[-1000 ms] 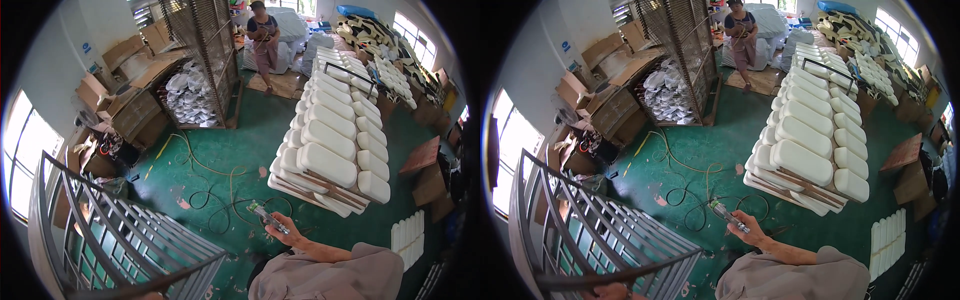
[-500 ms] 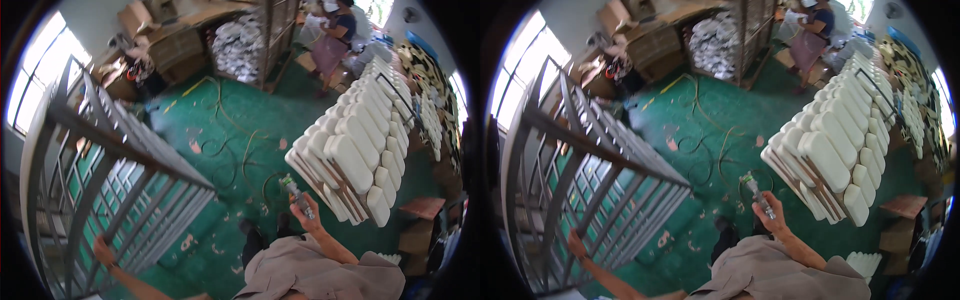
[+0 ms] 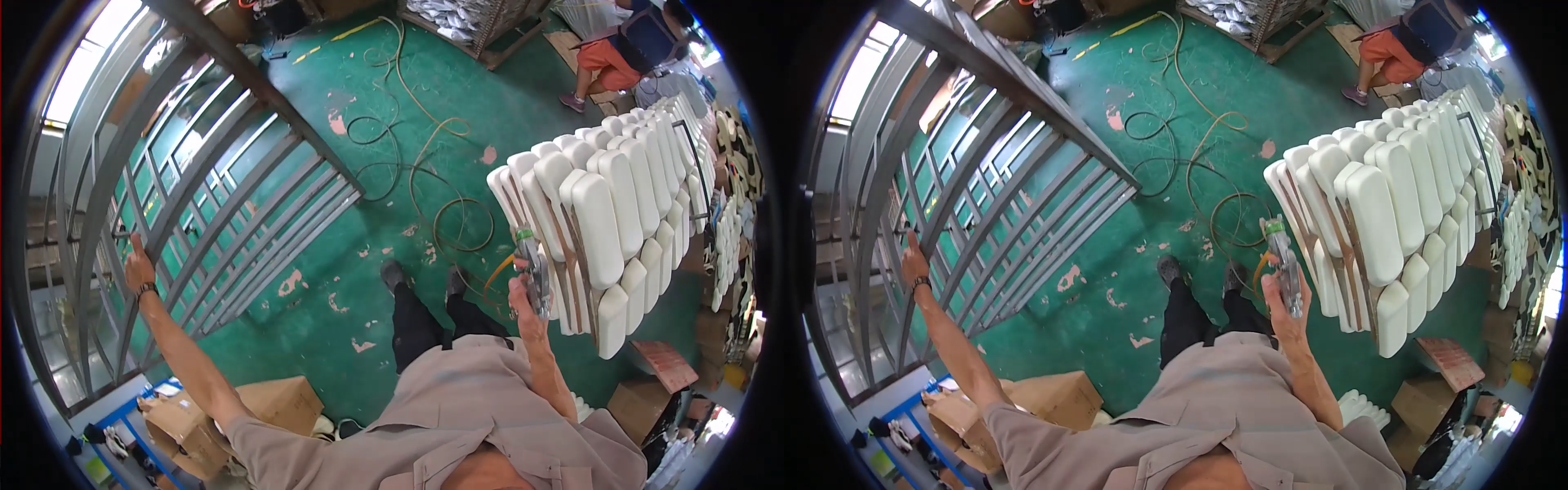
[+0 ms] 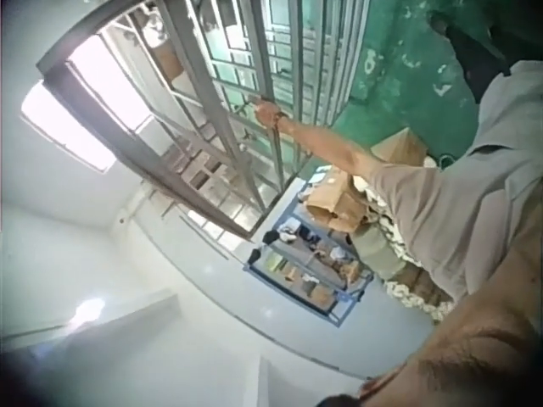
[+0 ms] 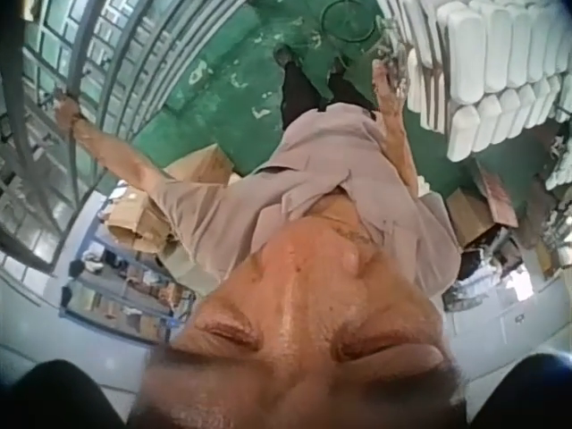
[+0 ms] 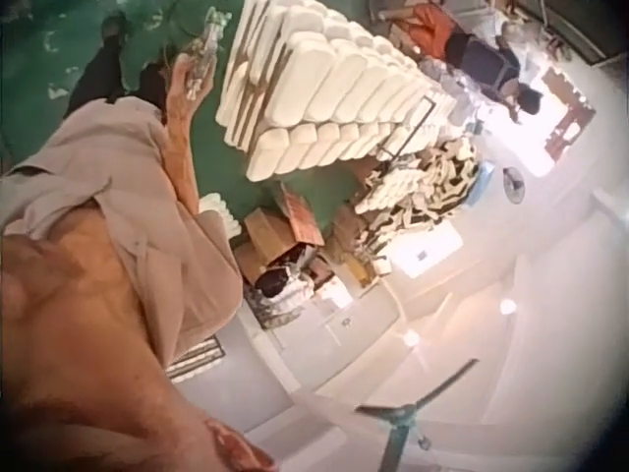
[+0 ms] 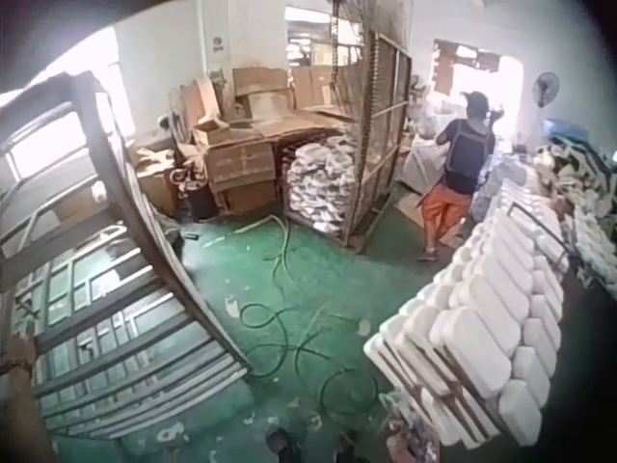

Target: Sorting, moving, and organizing foam components and equipment on a manufacturing floor.

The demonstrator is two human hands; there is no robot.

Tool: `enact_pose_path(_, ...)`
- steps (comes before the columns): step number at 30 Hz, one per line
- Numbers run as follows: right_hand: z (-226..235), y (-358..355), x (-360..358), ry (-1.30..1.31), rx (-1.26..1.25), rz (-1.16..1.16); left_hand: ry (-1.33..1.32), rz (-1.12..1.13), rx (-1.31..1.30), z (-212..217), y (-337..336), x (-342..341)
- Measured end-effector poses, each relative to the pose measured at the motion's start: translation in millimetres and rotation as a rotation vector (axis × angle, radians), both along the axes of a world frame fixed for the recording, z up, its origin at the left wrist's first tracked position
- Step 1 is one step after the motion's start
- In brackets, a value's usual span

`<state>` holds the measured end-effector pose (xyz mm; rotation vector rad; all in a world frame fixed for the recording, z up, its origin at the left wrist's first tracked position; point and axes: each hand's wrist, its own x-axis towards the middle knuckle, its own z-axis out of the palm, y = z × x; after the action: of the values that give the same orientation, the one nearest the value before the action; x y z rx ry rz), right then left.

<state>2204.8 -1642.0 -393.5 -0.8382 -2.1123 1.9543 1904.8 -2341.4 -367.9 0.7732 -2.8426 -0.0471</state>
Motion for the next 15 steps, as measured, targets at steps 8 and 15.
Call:
enact_pose_path(8,10.0,79.2,-22.3,0.225,0.2,0.001,0.024,0.0,-0.037,-3.6,31.9,6.3)
enact_pose_path(15,68.8,127.6,-108.6,0.639,0.199,-0.126,0.017,0.018,0.005,-1.0,16.1,-3.3)
